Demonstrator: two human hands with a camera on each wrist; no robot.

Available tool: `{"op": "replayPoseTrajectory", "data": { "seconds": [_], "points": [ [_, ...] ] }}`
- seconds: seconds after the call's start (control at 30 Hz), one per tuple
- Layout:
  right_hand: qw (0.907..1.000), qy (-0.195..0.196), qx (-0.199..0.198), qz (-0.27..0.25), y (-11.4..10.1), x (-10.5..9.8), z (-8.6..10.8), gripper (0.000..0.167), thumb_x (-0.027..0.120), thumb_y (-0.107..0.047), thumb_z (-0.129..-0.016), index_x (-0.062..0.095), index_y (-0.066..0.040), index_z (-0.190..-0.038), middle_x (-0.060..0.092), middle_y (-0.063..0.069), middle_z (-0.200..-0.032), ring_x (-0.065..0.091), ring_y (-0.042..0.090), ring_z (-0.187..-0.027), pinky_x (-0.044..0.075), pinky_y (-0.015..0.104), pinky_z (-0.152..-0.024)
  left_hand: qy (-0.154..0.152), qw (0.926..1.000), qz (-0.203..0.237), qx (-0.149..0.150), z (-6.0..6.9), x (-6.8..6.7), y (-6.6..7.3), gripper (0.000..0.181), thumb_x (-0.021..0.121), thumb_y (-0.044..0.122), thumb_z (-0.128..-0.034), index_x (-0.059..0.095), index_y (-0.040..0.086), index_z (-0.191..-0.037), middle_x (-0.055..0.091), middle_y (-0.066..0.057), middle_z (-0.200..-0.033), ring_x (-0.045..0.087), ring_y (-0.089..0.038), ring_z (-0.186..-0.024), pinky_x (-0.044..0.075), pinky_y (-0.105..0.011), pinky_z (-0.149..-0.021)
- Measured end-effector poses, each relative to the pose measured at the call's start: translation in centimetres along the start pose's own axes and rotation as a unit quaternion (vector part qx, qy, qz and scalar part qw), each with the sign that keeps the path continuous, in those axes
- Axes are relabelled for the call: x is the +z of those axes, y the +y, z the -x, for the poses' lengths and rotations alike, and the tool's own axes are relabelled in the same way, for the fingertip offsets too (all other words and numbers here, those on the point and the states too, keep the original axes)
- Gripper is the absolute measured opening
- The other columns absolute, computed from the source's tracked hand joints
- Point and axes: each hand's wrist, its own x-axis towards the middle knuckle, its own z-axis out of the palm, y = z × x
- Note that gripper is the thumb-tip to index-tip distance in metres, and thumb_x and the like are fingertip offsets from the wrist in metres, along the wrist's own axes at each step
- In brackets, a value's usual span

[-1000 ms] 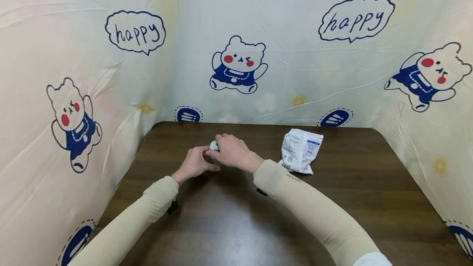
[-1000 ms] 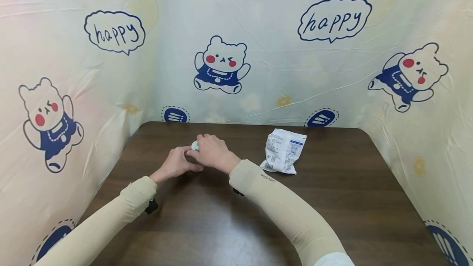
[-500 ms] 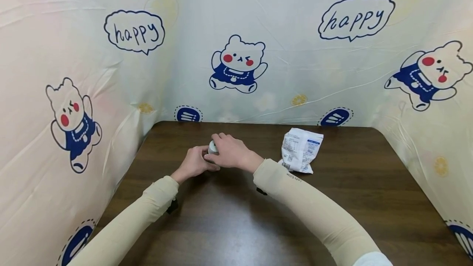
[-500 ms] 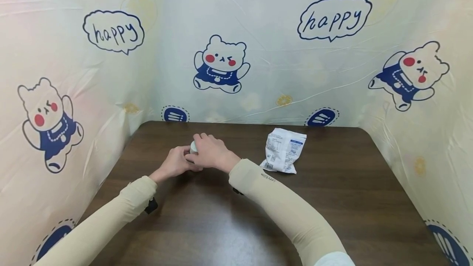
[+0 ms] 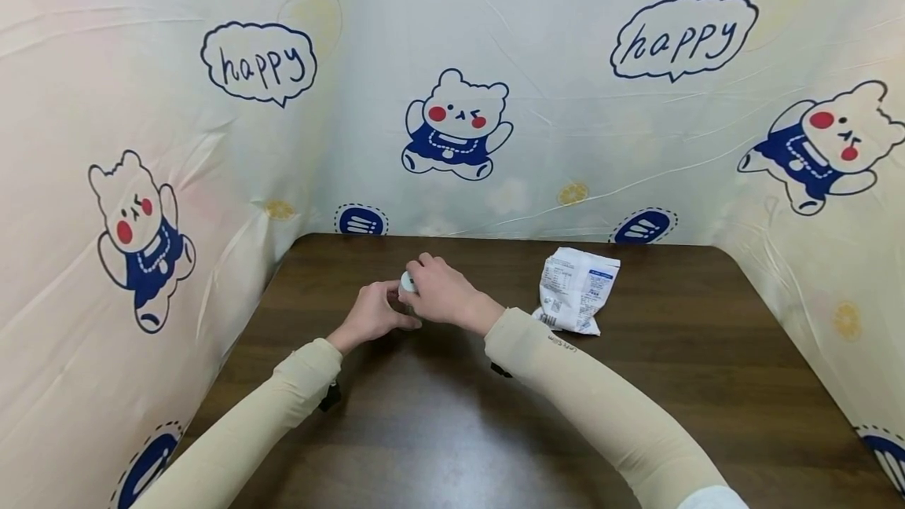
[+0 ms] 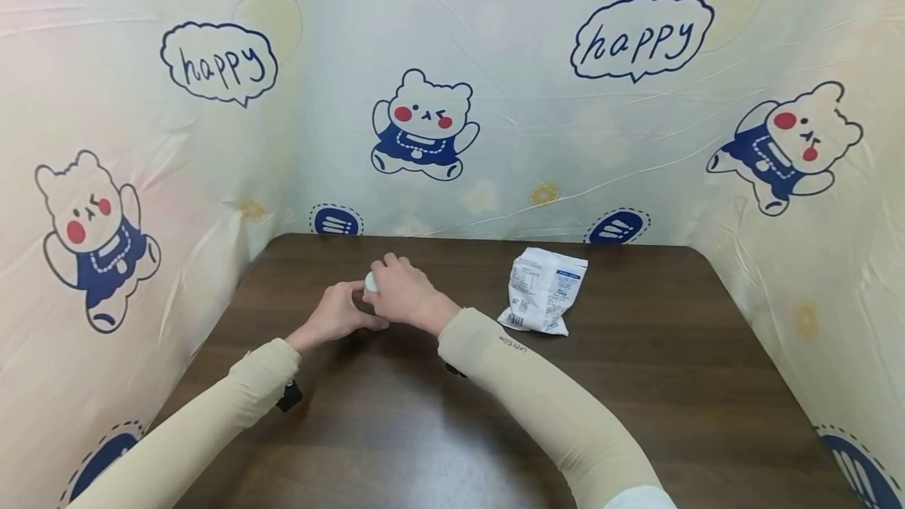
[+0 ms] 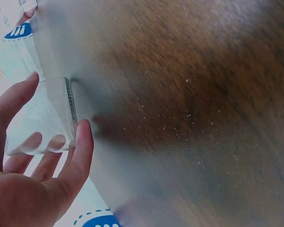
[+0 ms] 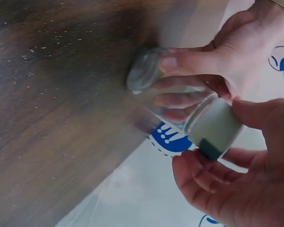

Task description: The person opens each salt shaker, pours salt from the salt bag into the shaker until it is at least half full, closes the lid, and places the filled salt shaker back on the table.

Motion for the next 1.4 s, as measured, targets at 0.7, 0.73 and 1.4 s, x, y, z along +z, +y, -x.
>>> {"op": "replayPoseTrajectory", "data": {
  "seconds": [0.7,0.73,1.4],
  "points": [
    [0.9968,0.047,0.045,-0.046,-0.06,0.25,0.13,0.051,0.071,-0.048,-0.101,0.065,-0.003,-0.125,0.062,0.009,-0.109,0.056,0.019,-0.09,0.053,0.029,-0.075,-0.003,0.9999,0.003,0.013,0.15,0.04,0.06,0.053,0.097,0.013,-0.0765,0.075,0.007,-0.124,0.076,-0.004,-0.115,0.069,-0.025,-0.105,0.055,-0.051,-0.094],
    [0.9969,0.046,0.041,-0.048,-0.06,0.22,0.13,0.049,0.072,-0.045,-0.101,0.066,-0.003,-0.125,0.062,0.009,-0.109,0.056,0.019,-0.09,0.053,0.029,-0.075,-0.002,0.9999,0.004,0.013,0.16,0.04,0.06,0.053,0.097,0.012,-0.0766,0.074,0.006,-0.125,0.076,-0.005,-0.116,0.069,-0.025,-0.106,0.055,-0.051,-0.094],
    [0.9986,-0.005,-0.008,-0.052,-0.1,-0.64,0.68,0.044,0.072,-0.015,-0.101,0.061,-0.005,-0.141,0.056,0.015,-0.134,0.055,0.028,-0.112,0.054,0.04,-0.093,-0.009,0.9998,-0.012,0.013,-0.03,-0.1,-0.05,0.059,0.097,0.016,-0.0762,0.073,0.005,-0.128,0.075,-0.007,-0.121,0.07,-0.026,-0.106,0.056,-0.049,-0.093]
  ]
}}
